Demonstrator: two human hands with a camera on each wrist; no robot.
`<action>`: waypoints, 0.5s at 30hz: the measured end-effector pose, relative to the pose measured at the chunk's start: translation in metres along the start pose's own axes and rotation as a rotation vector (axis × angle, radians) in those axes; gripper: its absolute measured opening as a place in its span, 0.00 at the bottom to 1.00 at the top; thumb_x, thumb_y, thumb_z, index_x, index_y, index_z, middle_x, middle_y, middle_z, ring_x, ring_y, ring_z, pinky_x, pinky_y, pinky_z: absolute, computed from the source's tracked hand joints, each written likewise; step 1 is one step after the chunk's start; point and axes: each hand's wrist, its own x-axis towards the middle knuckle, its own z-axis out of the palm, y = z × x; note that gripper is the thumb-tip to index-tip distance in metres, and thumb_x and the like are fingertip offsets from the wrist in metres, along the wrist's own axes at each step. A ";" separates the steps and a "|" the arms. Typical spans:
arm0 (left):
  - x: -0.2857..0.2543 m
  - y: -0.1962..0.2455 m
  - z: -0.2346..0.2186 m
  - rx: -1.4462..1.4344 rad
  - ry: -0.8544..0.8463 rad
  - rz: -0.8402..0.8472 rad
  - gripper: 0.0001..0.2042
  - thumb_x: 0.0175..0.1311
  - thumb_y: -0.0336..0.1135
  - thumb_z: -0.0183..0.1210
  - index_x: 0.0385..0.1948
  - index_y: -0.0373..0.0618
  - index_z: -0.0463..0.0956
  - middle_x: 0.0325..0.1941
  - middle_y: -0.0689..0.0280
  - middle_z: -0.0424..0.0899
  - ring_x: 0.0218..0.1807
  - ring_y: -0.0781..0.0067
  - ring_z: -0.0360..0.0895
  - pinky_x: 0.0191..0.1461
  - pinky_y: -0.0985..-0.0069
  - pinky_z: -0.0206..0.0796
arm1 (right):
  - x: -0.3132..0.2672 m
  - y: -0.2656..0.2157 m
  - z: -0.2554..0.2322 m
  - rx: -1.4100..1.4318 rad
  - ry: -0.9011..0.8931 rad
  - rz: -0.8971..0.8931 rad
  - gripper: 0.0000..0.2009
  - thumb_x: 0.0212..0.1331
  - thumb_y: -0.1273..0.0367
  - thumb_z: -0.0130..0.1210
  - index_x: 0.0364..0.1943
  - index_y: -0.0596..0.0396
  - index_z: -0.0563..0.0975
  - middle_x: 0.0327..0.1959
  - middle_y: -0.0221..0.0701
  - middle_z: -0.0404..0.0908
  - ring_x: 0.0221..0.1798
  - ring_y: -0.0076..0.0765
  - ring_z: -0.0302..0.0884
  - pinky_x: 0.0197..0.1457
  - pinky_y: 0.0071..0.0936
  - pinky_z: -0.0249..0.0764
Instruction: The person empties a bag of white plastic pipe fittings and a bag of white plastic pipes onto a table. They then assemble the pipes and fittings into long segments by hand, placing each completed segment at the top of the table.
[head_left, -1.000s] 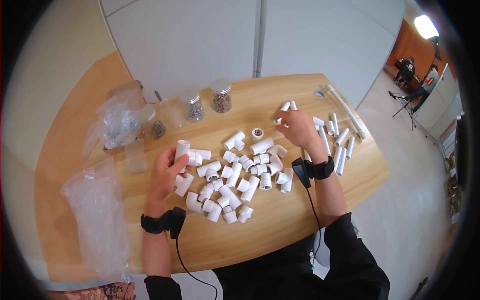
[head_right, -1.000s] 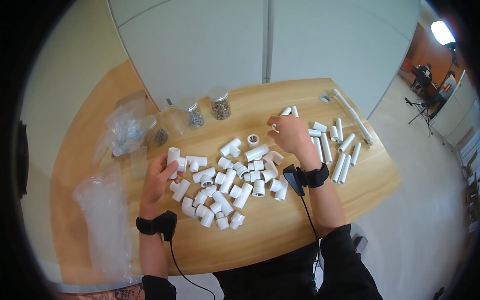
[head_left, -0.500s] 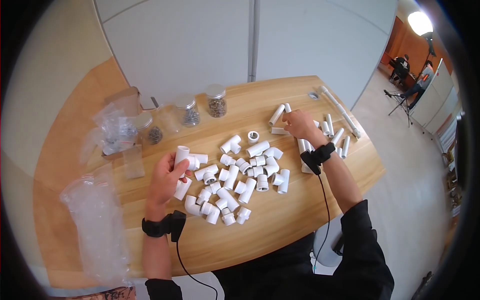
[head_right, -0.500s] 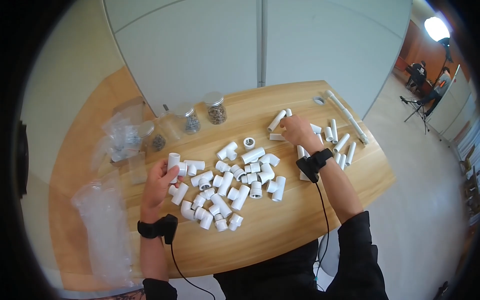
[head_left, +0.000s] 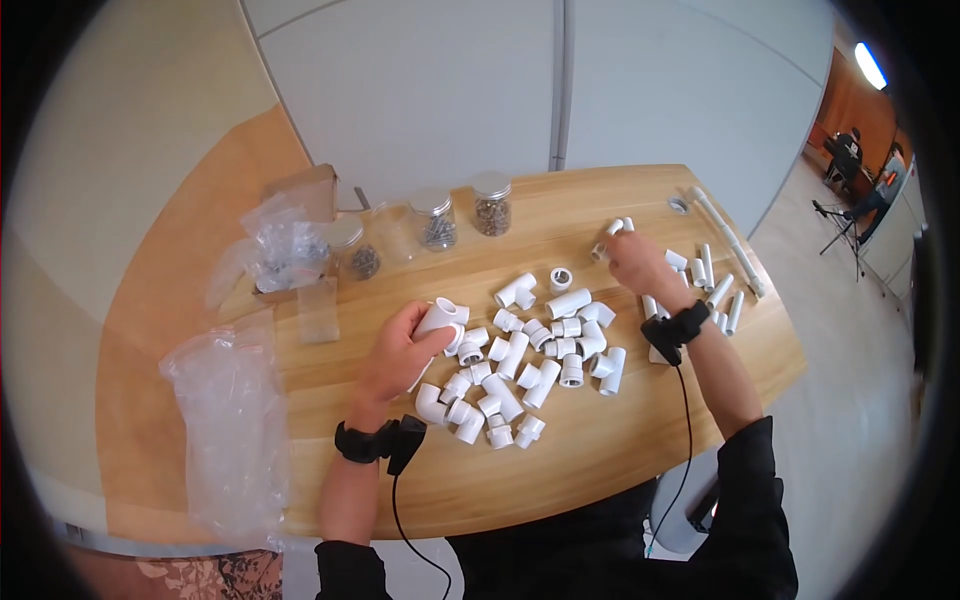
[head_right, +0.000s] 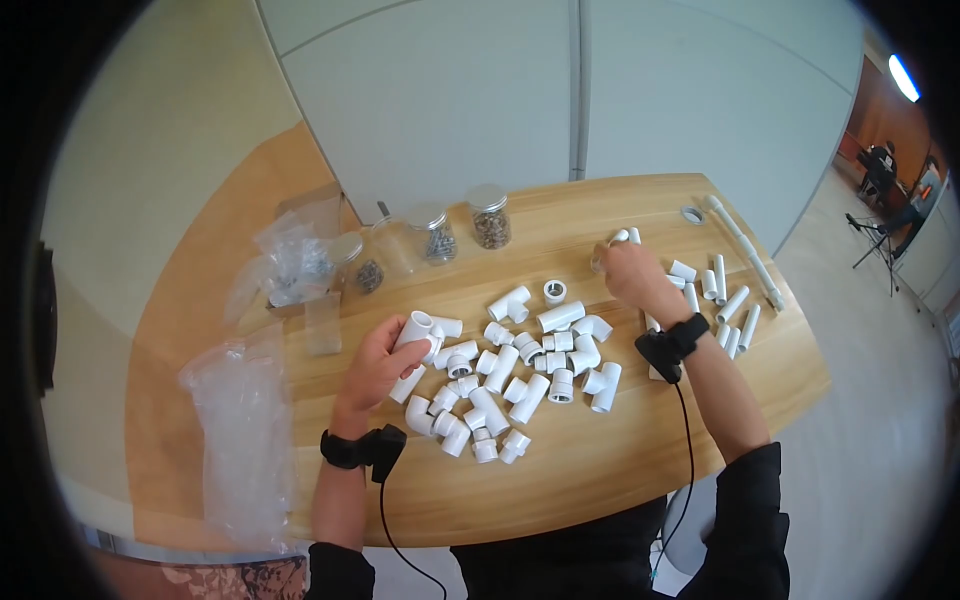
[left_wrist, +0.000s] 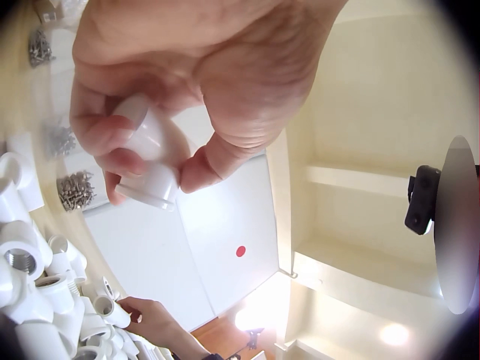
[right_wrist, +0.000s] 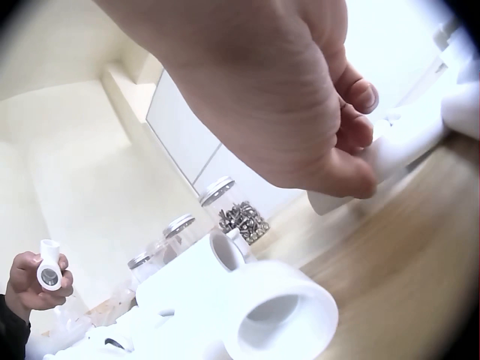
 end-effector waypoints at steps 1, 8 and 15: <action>-0.001 0.002 0.003 -0.002 0.004 -0.004 0.14 0.55 0.33 0.58 0.40 0.37 0.71 0.35 0.69 0.76 0.35 0.83 0.69 0.38 0.82 0.63 | -0.002 -0.005 -0.013 0.102 0.134 0.016 0.14 0.43 0.76 0.49 0.39 0.58 0.73 0.31 0.41 0.77 0.37 0.49 0.74 0.39 0.40 0.70; -0.002 0.005 0.014 0.135 0.025 0.081 0.09 0.55 0.33 0.59 0.35 0.38 0.75 0.28 0.72 0.76 0.30 0.87 0.68 0.33 0.86 0.62 | -0.029 -0.090 -0.086 1.360 0.289 -0.054 0.14 0.52 0.78 0.56 0.42 0.61 0.69 0.32 0.31 0.76 0.31 0.20 0.76 0.30 0.17 0.73; -0.007 0.011 0.020 0.153 -0.018 0.040 0.12 0.51 0.37 0.63 0.31 0.37 0.77 0.23 0.72 0.76 0.24 0.87 0.68 0.27 0.83 0.60 | -0.030 -0.132 -0.057 1.617 0.131 -0.114 0.13 0.53 0.78 0.55 0.42 0.62 0.67 0.32 0.33 0.76 0.33 0.23 0.78 0.31 0.17 0.74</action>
